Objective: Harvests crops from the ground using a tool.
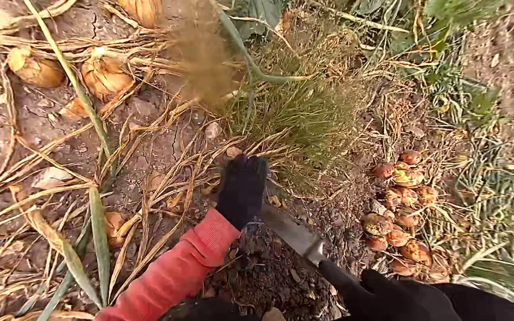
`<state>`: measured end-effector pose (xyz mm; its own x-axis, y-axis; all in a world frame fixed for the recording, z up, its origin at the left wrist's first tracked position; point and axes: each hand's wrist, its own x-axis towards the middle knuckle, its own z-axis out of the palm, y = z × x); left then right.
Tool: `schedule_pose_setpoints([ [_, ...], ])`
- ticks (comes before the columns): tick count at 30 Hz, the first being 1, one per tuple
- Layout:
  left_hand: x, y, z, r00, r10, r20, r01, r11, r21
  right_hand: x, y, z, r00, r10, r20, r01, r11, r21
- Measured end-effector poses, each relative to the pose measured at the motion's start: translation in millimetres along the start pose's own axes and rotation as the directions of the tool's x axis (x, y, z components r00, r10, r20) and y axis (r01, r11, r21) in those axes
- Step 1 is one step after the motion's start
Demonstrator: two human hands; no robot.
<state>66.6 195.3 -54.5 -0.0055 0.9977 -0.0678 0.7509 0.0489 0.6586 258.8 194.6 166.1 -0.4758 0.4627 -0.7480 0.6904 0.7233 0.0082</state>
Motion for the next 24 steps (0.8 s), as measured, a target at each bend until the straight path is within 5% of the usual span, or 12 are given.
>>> schedule_pose_setpoints([
  [4,24.0,-4.5,21.8,0.976,0.001,0.217,-0.056,0.968,0.245,23.1,2.9,-9.4,0.954,-0.126,-0.273,0.11,0.991,-0.075],
  [8,26.5,-1.3,21.3,0.976,-0.052,0.211,-0.009,0.961,0.276,-6.4,-13.8,38.5,0.971,0.017,-0.24,-0.028,0.999,-0.045],
  [13,19.6,5.6,28.5,0.978,-0.023,0.205,0.012,0.999,0.053,-0.5,-9.4,37.8,0.97,-0.02,-0.244,-0.001,0.996,-0.089],
  [17,21.5,11.1,20.3,0.959,-0.122,0.254,0.144,0.987,-0.069,-8.8,-1.5,84.4,0.947,0.028,-0.319,-0.042,0.999,-0.035],
  [22,10.8,18.4,22.9,0.965,-0.22,0.141,0.244,0.951,-0.189,-7.0,15.5,131.2,0.833,-0.061,-0.55,0.032,0.997,-0.064],
  [24,11.4,22.2,23.0,0.964,-0.242,0.114,0.259,0.95,-0.174,-9.1,18.8,144.8,0.848,-0.05,-0.527,0.028,0.998,-0.051],
])
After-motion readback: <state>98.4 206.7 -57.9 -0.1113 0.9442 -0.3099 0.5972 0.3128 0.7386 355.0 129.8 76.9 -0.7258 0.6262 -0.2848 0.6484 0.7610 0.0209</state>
